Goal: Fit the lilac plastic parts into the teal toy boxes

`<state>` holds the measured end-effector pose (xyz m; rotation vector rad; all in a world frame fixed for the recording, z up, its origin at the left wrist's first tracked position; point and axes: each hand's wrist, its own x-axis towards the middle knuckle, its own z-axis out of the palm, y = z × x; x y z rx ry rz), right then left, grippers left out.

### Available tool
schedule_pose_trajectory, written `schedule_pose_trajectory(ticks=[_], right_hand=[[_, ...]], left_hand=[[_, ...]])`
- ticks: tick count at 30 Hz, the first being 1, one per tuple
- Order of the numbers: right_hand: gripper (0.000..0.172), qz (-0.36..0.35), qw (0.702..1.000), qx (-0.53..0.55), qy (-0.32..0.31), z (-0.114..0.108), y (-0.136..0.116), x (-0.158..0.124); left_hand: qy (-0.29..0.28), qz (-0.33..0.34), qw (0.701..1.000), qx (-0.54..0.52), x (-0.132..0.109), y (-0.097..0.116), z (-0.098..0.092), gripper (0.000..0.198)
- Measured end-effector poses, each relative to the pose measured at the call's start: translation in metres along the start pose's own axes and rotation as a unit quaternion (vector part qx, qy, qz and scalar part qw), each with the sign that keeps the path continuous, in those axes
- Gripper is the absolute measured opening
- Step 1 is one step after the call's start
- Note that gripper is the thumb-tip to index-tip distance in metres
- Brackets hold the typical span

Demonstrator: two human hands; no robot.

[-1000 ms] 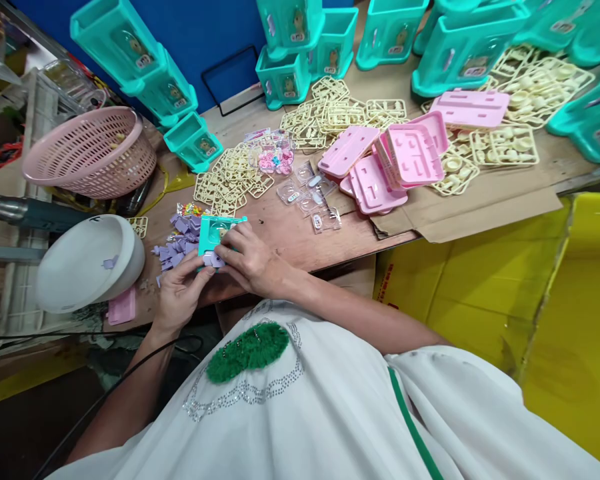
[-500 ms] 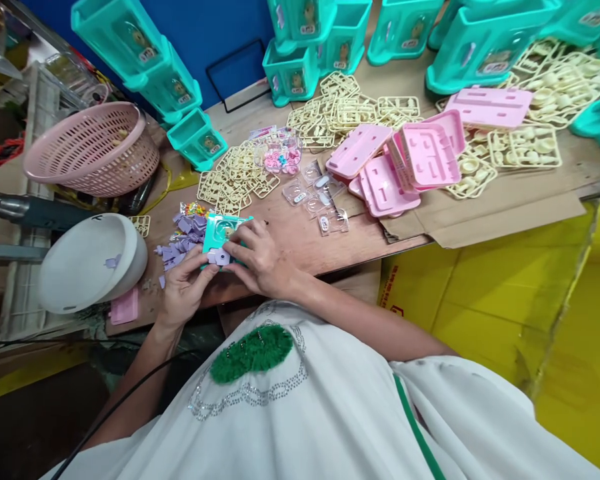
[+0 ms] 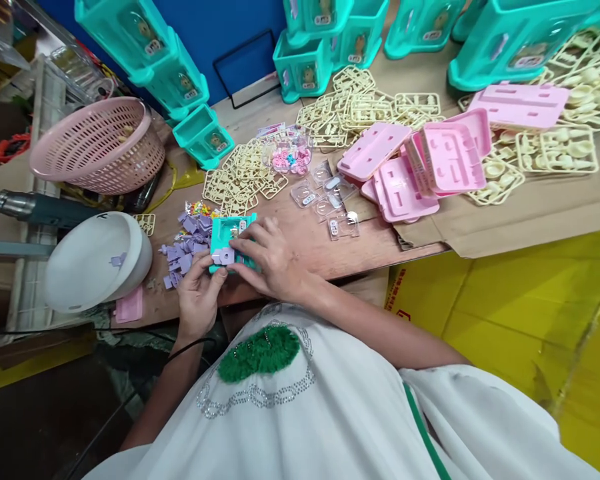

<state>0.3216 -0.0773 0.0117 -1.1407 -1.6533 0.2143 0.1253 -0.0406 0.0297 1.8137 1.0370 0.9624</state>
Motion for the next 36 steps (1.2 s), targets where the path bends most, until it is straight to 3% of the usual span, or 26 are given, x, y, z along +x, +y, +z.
schedule_pose_trajectory(ticks=[6, 10, 14, 17, 21, 23, 26, 31, 36], right_hand=[[0.022, 0.008, 1.0, 0.008, 0.018, -0.008, -0.008, -0.004], [0.02, -0.002, 1.0, 0.009, 0.025, -0.009, -0.008, -0.009], [0.024, 0.003, 1.0, 0.021, -0.013, -0.014, -0.007, -0.016], [0.028, 0.005, 0.999, 0.045, -0.025, -0.017, -0.004, -0.018], [0.028, -0.014, 0.998, 0.055, -0.02, -0.019, 0.002, -0.018], [0.027, -0.016, 0.998, 0.055, -0.028, -0.019, 0.003, -0.018], [0.027, -0.012, 0.998, 0.05, -0.038, -0.02, 0.003, -0.018], [0.028, 0.01, 0.997, 0.042, -0.059, -0.023, 0.0, -0.02], [0.029, 0.013, 0.997, 0.028, -0.07, -0.024, -0.002, -0.019]], left_hand=[[-0.078, -0.074, 0.99, -0.092, 0.002, 0.003, 0.001, 0.025], [-0.05, -0.16, 0.965, -0.203, 0.001, 0.006, 0.012, 0.021], [-0.012, -0.211, 0.936, -0.28, -0.006, 0.008, 0.027, 0.023], [-0.014, -0.202, 0.943, -0.265, -0.01, 0.009, 0.03, 0.023], [-0.032, -0.115, 0.986, -0.12, -0.012, 0.007, 0.025, 0.017], [-0.044, -0.098, 0.991, -0.085, -0.012, 0.005, 0.024, 0.019], [-0.049, -0.121, 0.98, -0.151, -0.014, 0.001, 0.029, 0.021], [-0.009, -0.161, 0.952, -0.261, -0.013, -0.003, 0.042, 0.02], [-0.026, -0.158, 0.942, -0.296, -0.01, -0.009, 0.041, 0.018]])
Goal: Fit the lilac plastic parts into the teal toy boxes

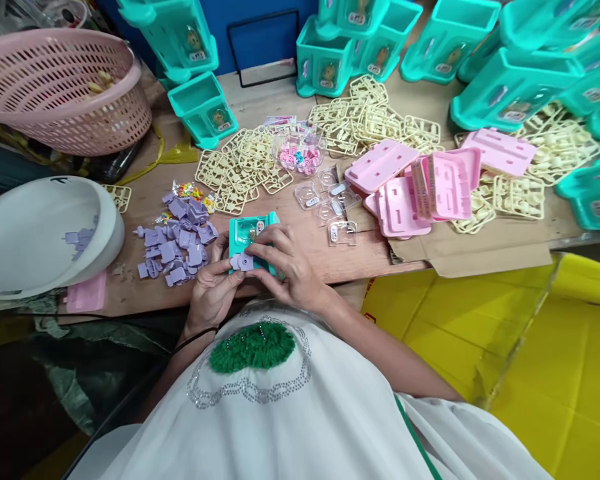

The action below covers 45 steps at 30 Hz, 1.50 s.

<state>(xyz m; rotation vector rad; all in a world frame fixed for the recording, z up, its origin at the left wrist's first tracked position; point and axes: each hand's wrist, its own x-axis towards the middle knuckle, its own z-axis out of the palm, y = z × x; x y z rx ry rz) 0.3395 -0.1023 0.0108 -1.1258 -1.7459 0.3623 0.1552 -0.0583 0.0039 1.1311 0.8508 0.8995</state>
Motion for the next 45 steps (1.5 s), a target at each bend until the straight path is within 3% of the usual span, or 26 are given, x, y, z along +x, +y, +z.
schedule_pose_trajectory(ticks=[3, 9, 14, 19, 23, 27, 31, 34, 40, 43, 45], right_hand=[[0.028, 0.008, 1.0, -0.022, 0.007, 0.0, -0.002, 0.0], [0.03, 0.01, 0.998, -0.063, 0.005, -0.002, -0.011, 0.0], [0.029, 0.004, 0.997, -0.07, 0.014, -0.001, -0.015, 0.001], [0.029, 0.016, 0.998, -0.063, 0.017, -0.001, -0.014, 0.0], [0.03, 0.011, 0.998, -0.062, 0.024, -0.001, -0.013, -0.001], [0.031, 0.015, 0.998, -0.059, 0.031, 0.003, -0.012, -0.003], [0.029, 0.014, 0.993, -0.107, 0.053, 0.008, -0.012, -0.006], [0.027, 0.013, 0.988, -0.144, 0.063, 0.003, -0.015, -0.005], [0.025, -0.007, 0.996, -0.077, -0.043, -0.038, -0.022, 0.015], [0.029, -0.026, 0.994, -0.081, -0.063, -0.048, -0.022, 0.021], [0.03, -0.024, 0.994, -0.099, -0.029, -0.045, -0.023, 0.019]], left_hand=[[-0.018, 0.034, 0.998, 0.046, -0.001, -0.001, -0.003, 0.016], [0.033, 0.119, 0.987, 0.103, -0.003, -0.008, -0.002, 0.014], [-0.001, 0.103, 0.991, 0.087, -0.003, -0.011, 0.0, 0.017], [-0.038, 0.118, 0.983, 0.136, 0.0, -0.005, -0.005, 0.025], [-0.072, 0.074, 0.99, 0.101, 0.005, -0.003, -0.009, 0.023], [-0.055, 0.026, 0.998, -0.019, 0.008, -0.007, -0.005, 0.02], [-0.048, 0.031, 0.998, -0.01, 0.011, -0.005, -0.002, 0.022], [-0.081, 0.062, 0.994, 0.047, 0.018, 0.003, -0.007, 0.023], [-0.195, 0.023, 0.976, 0.093, 0.032, 0.014, -0.025, 0.031], [-0.162, 0.041, 0.982, 0.09, 0.032, 0.012, -0.024, 0.029], [-0.104, 0.073, 0.987, 0.098, 0.028, 0.008, -0.019, 0.026]])
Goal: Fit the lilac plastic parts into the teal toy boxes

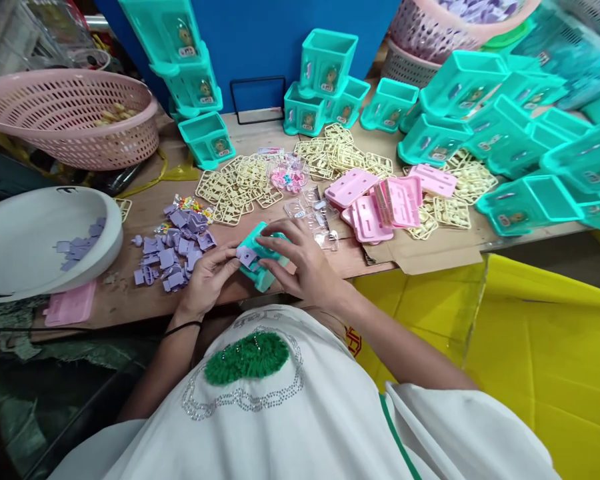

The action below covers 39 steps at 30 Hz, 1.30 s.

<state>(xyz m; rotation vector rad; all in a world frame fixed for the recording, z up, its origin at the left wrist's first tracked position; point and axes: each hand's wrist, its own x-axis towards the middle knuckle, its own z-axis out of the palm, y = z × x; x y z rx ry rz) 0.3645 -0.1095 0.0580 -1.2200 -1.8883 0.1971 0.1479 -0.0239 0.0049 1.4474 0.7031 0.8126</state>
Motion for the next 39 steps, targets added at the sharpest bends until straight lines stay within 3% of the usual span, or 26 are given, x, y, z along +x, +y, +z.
schedule_pose_trajectory(ticks=[3, 7, 11, 15, 22, 28, 31, 34, 37, 39], right_hand=[[0.029, 0.033, 0.997, -0.041, 0.06, 0.012, -0.008, -0.01], [0.018, 0.085, 0.991, -0.075, 0.068, 0.03, -0.018, -0.025], [0.008, 0.097, 0.99, -0.057, 0.079, 0.036, -0.017, -0.03], [0.016, 0.085, 0.993, -0.013, 0.084, 0.032, -0.011, -0.028], [0.018, 0.095, 0.992, 0.02, 0.082, 0.027, -0.008, -0.021], [0.011, 0.091, 0.988, 0.055, 0.112, 0.032, -0.007, -0.029], [0.016, 0.074, 0.989, 0.039, 0.119, 0.037, -0.005, -0.034], [0.006, 0.068, 0.987, 0.003, 0.142, 0.043, -0.004, -0.036], [0.004, 0.056, 0.985, 0.016, 0.163, 0.048, -0.005, -0.035], [0.009, 0.058, 0.982, 0.038, 0.177, 0.05, -0.007, -0.035]], left_hand=[[0.085, 0.044, 0.995, 0.038, -0.008, -0.002, 0.014, 0.022], [0.146, 0.054, 0.987, 0.05, -0.022, -0.004, 0.032, 0.023], [0.135, 0.013, 0.99, 0.025, -0.029, -0.004, 0.034, 0.028], [0.125, 0.008, 0.992, 0.028, -0.025, 0.002, 0.023, 0.018], [0.055, -0.012, 0.996, 0.069, -0.01, 0.012, 0.005, 0.016], [0.098, -0.018, 0.994, 0.052, -0.015, 0.005, 0.014, 0.017], [0.081, -0.053, 0.995, 0.012, -0.021, 0.006, 0.016, 0.023], [0.064, -0.05, 0.997, 0.014, -0.024, 0.009, 0.02, 0.028], [0.098, -0.035, 0.994, 0.033, -0.025, 0.011, 0.027, 0.023], [0.118, -0.065, 0.991, -0.002, -0.025, 0.01, 0.03, 0.022]])
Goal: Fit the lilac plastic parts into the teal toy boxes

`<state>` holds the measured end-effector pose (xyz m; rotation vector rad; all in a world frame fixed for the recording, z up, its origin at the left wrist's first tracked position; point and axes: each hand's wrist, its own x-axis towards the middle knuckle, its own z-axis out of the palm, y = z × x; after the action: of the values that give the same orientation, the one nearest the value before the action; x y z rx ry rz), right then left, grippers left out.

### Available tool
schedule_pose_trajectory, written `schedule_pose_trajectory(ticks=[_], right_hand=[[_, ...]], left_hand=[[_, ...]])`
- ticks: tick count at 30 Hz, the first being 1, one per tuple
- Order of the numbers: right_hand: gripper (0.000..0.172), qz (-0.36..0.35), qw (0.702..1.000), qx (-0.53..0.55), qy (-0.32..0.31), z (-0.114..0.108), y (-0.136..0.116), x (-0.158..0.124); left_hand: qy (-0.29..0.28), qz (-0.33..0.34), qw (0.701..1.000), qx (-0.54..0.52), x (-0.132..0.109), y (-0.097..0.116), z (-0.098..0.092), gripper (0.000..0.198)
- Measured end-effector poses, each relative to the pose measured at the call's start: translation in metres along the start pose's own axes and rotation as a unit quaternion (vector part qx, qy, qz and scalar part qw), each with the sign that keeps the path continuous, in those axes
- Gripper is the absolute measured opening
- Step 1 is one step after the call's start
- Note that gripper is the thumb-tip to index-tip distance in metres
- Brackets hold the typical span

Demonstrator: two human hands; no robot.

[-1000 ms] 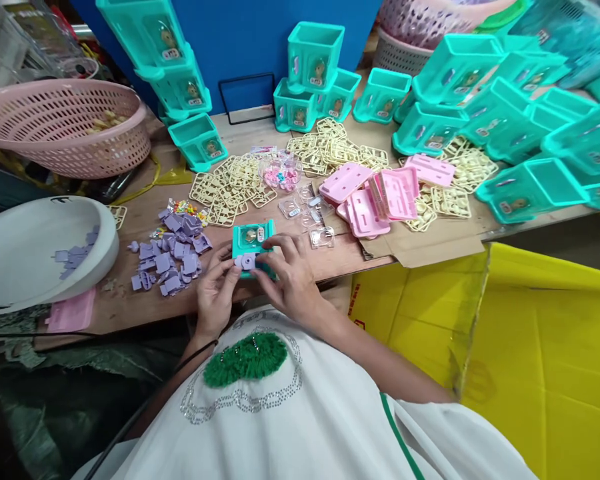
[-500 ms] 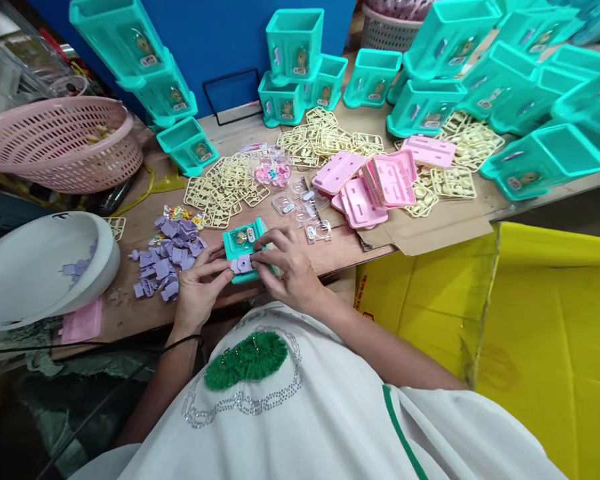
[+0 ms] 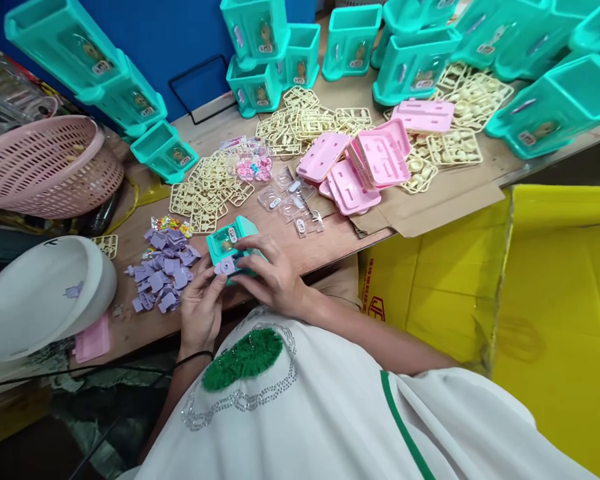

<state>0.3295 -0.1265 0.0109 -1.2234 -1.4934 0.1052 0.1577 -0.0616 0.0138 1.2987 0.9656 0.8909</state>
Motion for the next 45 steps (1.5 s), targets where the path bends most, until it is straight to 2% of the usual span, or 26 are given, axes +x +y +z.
schedule_pose_trajectory(ticks=[4, 8, 12, 16, 20, 23, 26, 29, 33, 40, 45], right_hand=[[0.02, -0.015, 1.0, 0.007, 0.019, 0.0, 0.0, 0.0], [0.021, -0.03, 1.0, 0.004, 0.006, 0.002, 0.003, 0.005], [0.019, -0.036, 0.999, -0.03, -0.01, 0.002, 0.001, 0.01], [0.012, -0.016, 0.994, -0.103, -0.034, 0.0, -0.006, 0.014], [0.015, 0.038, 0.983, -0.16, -0.078, -0.001, -0.011, 0.015], [0.016, 0.071, 0.978, -0.169, -0.101, -0.002, -0.014, 0.014], [0.018, 0.077, 0.977, -0.175, -0.092, -0.001, -0.018, 0.011], [0.019, 0.086, 0.981, -0.15, -0.088, 0.001, -0.019, 0.006], [0.031, 0.103, 0.984, -0.119, -0.081, 0.006, -0.013, -0.002], [0.024, 0.057, 0.992, -0.112, -0.015, 0.017, 0.001, -0.006], [0.019, 0.022, 0.988, -0.146, -0.041, 0.016, 0.001, -0.003]], left_hand=[[0.003, -0.077, 0.993, -0.087, -0.001, -0.006, -0.007, 0.024], [0.019, -0.103, 0.986, -0.131, -0.001, -0.007, -0.016, 0.023], [0.061, -0.121, 0.979, -0.153, -0.002, -0.003, -0.012, 0.029], [0.082, -0.101, 0.98, -0.149, -0.005, 0.002, 0.002, 0.028], [0.084, -0.054, 0.989, -0.11, -0.006, 0.005, 0.015, 0.023], [0.088, -0.026, 0.992, -0.087, -0.007, 0.005, 0.018, 0.021], [0.079, -0.016, 0.993, -0.081, -0.007, 0.003, 0.017, 0.02], [0.07, -0.027, 0.993, -0.091, -0.007, 0.001, 0.016, 0.022], [0.039, -0.042, 0.996, -0.07, -0.004, 0.0, 0.016, 0.026], [0.031, -0.027, 0.995, -0.089, 0.002, 0.002, 0.02, 0.023], [0.026, -0.023, 0.995, -0.097, 0.003, 0.003, 0.021, 0.023]])
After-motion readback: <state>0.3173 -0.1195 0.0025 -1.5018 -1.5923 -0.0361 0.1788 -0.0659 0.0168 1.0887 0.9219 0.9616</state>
